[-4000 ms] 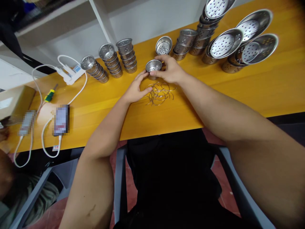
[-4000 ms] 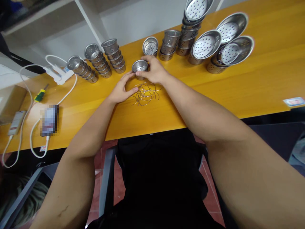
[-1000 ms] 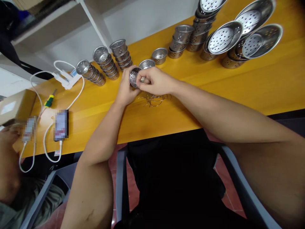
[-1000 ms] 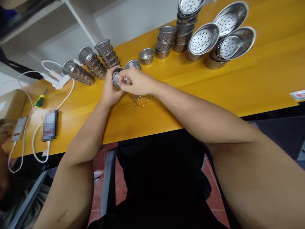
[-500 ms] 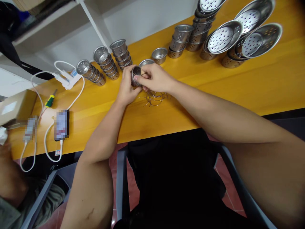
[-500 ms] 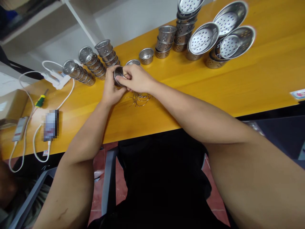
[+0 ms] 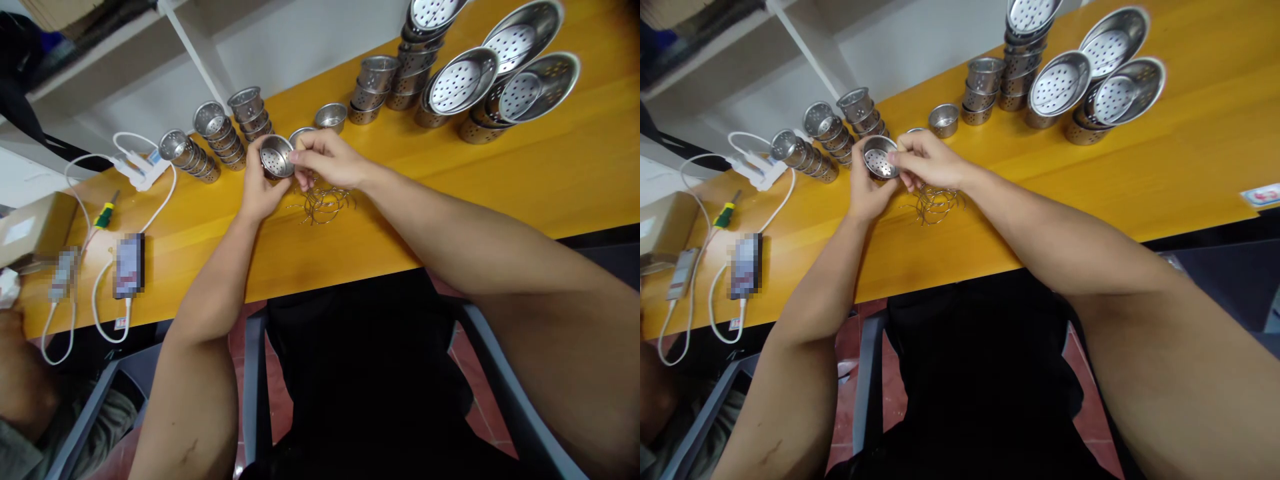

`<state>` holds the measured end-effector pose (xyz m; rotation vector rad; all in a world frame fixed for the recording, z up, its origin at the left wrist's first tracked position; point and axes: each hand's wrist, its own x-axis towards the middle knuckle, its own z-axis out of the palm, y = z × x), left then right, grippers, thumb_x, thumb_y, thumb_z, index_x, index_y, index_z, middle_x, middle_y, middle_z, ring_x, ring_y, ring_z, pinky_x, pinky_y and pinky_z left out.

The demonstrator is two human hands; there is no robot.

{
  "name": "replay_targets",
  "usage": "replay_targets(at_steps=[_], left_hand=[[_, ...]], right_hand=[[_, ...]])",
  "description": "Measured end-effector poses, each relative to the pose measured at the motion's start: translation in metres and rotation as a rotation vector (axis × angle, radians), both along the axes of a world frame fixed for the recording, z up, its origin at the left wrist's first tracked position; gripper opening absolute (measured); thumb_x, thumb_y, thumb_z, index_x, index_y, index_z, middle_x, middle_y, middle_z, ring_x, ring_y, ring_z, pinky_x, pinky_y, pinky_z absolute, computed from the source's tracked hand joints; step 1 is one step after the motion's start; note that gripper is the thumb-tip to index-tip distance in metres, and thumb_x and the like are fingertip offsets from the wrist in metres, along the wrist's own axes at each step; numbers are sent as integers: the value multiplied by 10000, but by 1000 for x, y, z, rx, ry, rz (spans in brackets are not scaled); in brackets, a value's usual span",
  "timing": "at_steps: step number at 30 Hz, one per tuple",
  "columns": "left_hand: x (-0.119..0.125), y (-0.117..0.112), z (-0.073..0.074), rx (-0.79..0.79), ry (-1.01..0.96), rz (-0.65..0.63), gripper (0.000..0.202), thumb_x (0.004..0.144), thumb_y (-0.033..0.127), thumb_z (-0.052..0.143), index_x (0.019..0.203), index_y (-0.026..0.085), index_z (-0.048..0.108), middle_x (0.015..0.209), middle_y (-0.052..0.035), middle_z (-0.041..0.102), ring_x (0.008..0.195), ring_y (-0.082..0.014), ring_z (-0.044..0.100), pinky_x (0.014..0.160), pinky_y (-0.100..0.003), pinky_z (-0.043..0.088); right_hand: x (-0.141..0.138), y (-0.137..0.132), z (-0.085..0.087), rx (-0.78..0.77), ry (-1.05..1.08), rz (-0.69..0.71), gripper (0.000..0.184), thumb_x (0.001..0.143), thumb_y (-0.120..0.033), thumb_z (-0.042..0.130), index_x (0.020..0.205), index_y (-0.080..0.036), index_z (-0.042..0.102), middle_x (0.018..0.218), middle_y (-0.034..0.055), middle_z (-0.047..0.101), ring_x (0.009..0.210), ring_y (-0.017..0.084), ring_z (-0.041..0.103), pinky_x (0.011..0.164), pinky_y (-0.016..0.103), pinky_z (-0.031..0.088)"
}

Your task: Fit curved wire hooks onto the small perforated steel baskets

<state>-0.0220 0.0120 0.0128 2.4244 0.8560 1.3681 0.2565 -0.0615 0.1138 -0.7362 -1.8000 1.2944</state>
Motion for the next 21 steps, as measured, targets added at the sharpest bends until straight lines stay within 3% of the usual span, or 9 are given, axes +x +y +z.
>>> replay_targets(at_steps=[3,7,10,13,18,21], left_hand=[[-5,0,0,-35,-14,86,1059,1030,1004,921,1777,359,536,1690,-142,703,1676,-437,726,1567,-732,516],[-11,-1,3,-55,-92,222,1061,942,1085,935,1636,336,648,1604,-129,713,1662,-432,719,1556,-729,529],[-9,-5,7,-121,-130,221,1076,976,1095,883,1711,369,581,1689,-137,696,1689,-399,722,1558,-681,544],[-5,-7,7,-191,-129,182,1123,969,1132,842,1739,382,518,1713,-141,703,1639,-374,779,1500,-643,615],[-6,4,-8,-155,-73,129,1096,999,1114,833,1756,364,575,1739,-159,714,1697,-412,736,1502,-682,599],[-6,9,-13,-112,-79,101,1036,1034,1069,841,1785,392,613,1756,-150,686,1745,-425,685,1509,-692,583]], right_hand=[[17,-1,10,-1,-42,123,728,1150,-922,870,892,-317,557,752,17,738,707,248,687,634,370,605],[23,-3,12,175,-256,247,648,1154,-687,937,809,-277,573,674,-26,636,632,168,523,597,324,386],[21,-6,13,238,-474,233,530,1157,-483,953,807,-253,629,674,-53,600,633,146,469,628,346,340],[22,-7,15,249,-554,161,430,1177,-414,951,867,-237,712,702,-48,628,661,156,507,667,369,369],[24,3,6,261,-371,-61,545,1169,-639,992,893,-273,698,766,-11,648,725,214,564,675,391,440],[20,12,-5,262,-201,-272,626,1003,-791,1125,1062,-312,727,946,14,736,835,265,666,740,413,575]])
